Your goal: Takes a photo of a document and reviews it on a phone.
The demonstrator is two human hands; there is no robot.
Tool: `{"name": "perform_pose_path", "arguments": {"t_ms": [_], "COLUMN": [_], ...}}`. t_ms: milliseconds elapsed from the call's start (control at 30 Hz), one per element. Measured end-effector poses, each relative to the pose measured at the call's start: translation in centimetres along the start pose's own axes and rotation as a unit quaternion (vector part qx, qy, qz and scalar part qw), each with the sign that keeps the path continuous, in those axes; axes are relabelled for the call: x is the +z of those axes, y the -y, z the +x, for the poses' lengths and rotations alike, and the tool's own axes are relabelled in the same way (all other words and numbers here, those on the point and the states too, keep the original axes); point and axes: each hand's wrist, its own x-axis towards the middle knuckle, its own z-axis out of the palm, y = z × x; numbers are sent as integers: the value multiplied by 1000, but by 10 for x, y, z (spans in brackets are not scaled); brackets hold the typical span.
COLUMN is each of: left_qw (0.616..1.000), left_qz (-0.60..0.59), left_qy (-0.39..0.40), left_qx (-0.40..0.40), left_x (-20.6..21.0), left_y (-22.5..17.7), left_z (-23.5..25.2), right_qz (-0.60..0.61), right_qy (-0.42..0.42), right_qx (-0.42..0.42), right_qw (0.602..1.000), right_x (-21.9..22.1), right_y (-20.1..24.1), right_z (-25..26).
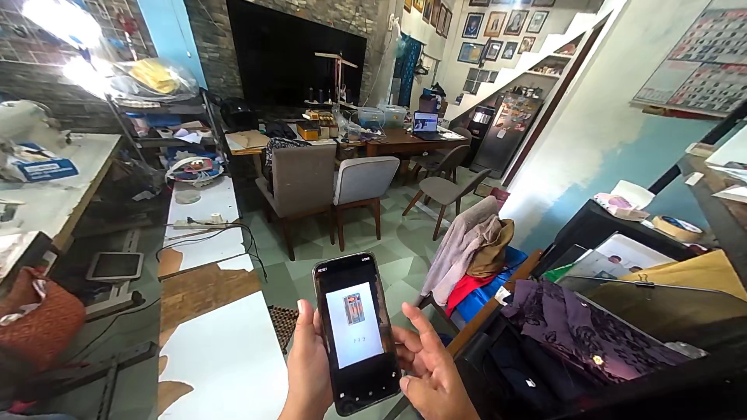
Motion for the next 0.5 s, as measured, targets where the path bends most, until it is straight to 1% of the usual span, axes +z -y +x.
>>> {"name": "perform_pose_path", "arguments": {"t_ms": [333, 500], "left_qw": [1000, 1000], "left_qz": [0, 1], "left_qy": [-12, -13], "left_qx": [-3, -6], "left_x": [2, 2], "left_y": [1, 2], "left_z": [1, 1], "right_qz": [-25, -52], "right_qy": [-16, -42], "right_qx": [-5, -12], "right_qw": [1000, 998], "right_x": [2, 5], "right_y": [-1, -2], "right_z": [0, 1]}}
